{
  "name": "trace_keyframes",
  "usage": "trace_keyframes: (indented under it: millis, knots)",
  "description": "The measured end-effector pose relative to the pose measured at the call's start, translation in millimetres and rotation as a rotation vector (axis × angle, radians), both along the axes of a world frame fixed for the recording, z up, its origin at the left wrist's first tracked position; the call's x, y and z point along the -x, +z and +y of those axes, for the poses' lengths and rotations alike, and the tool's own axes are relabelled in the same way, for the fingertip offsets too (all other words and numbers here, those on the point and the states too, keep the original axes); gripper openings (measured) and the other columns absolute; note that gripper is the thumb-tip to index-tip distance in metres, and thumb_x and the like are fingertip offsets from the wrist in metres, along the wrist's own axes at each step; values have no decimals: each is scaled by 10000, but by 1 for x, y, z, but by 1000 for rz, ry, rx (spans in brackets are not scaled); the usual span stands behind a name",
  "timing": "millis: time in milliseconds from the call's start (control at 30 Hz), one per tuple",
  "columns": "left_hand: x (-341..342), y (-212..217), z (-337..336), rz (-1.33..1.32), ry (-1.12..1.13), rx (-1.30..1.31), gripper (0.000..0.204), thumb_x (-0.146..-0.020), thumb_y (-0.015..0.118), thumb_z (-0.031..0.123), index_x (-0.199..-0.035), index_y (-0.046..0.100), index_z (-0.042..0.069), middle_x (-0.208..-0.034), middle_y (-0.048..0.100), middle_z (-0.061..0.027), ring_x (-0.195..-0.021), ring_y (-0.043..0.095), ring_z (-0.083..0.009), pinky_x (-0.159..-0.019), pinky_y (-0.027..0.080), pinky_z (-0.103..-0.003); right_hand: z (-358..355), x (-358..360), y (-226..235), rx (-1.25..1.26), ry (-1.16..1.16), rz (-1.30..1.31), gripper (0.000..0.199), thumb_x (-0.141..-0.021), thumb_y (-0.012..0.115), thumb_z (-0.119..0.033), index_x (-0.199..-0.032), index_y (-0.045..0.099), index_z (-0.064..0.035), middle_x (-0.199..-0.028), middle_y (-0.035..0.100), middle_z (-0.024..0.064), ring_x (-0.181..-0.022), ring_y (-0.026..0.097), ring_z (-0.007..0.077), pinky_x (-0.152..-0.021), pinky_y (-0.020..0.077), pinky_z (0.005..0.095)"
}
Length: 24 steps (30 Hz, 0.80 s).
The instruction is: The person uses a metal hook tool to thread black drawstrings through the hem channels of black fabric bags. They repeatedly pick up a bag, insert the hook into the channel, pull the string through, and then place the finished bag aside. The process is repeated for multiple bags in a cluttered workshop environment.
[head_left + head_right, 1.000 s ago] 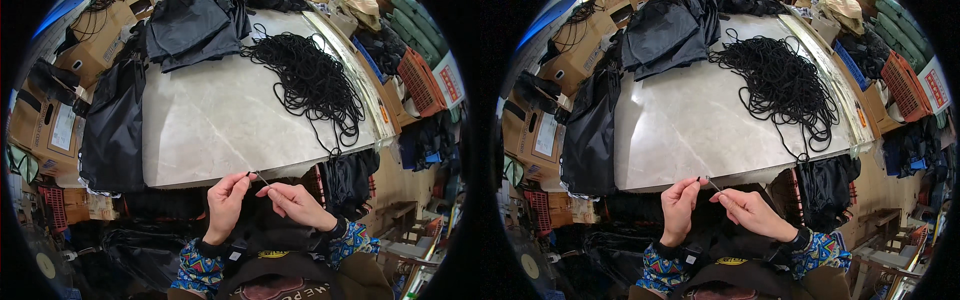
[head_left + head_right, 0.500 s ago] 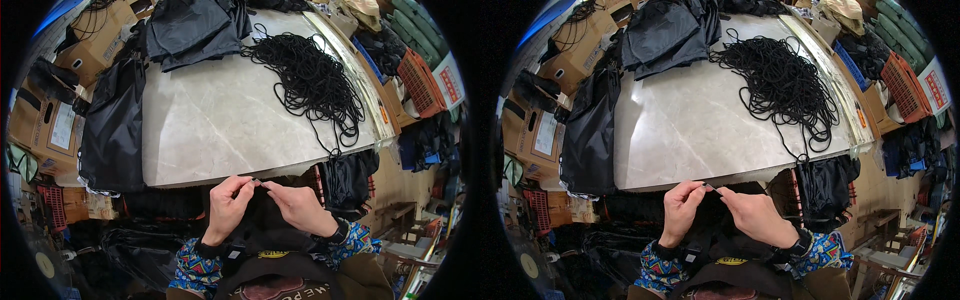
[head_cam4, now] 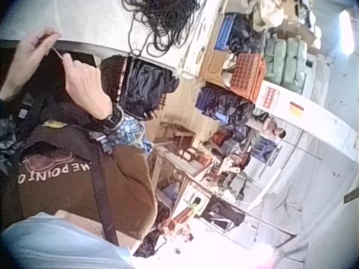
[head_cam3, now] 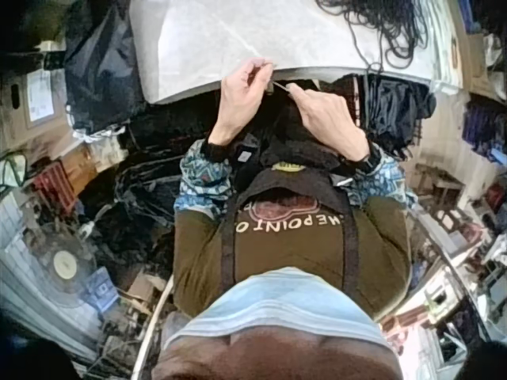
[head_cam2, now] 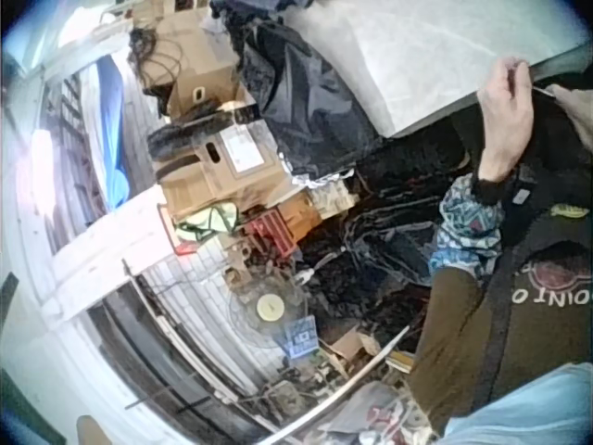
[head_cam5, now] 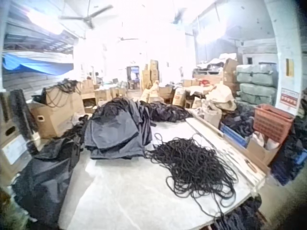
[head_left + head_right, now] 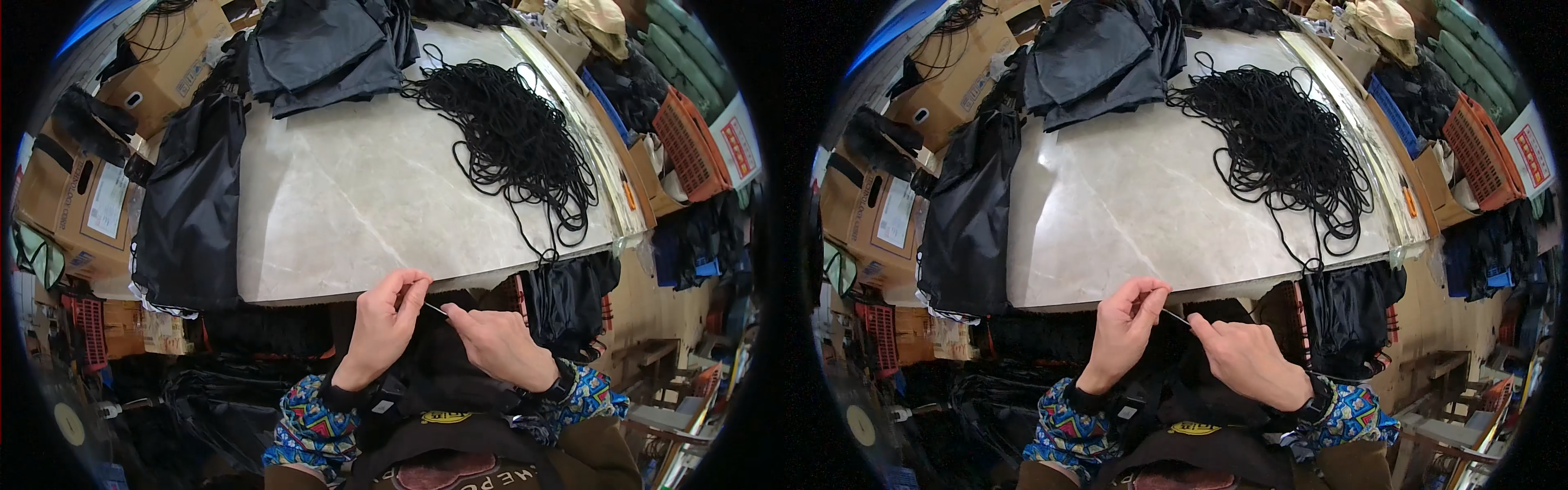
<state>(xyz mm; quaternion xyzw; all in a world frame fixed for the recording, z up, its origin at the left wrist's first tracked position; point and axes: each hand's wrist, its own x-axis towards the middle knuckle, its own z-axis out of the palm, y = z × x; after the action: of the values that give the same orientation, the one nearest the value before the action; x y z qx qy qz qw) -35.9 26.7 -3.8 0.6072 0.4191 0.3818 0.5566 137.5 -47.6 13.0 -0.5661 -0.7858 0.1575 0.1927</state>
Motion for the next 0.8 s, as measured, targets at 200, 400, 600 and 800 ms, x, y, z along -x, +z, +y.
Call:
trace_keyframes:
  millis: [200, 400, 600, 800]
  knots:
    - [-3, 15, 10, -226, -135, 342, 239, -950, 543, 154, -1144, 555, 16, -771, 600, -20, -550, 441, -29, -459, 317, -168, -2, -7, 5, -34, -103, 66, 280, -825, 605, -36, -1100, 559, -9, -635, 553, 111, -553, 575, 278, -481, 432, 374]
    - [-2, 11, 4, -319, -175, 463, 282, -950, 540, 139, -1204, 522, 17, -863, 641, -67, -569, 477, -41, -457, 332, -167, 3, -5, -1, -130, -129, 73, 299, -829, 598, -51, -1124, 557, -25, -618, 544, 81, -534, 570, 247, -459, 419, 367]
    - [2, 8, -1, -361, -134, 455, 299, -932, 562, 103, -1213, 518, 14, -916, 649, -87, -621, 520, -53, -456, 353, -166, 5, -7, 4, -170, -117, 45, 308, -818, 600, -41, -1125, 568, -32, -617, 541, 74, -532, 568, 238, -459, 419, 357]
    - [4, 4, -3, -356, -126, 370, 324, -911, 584, 73, -1220, 515, 3, -959, 663, -100, -670, 556, -63, -477, 383, -161, 2, -8, 7, -154, -118, 14, 332, -794, 607, -29, -1123, 571, -39, -607, 527, 65, -530, 568, 229, -450, 410, 353]
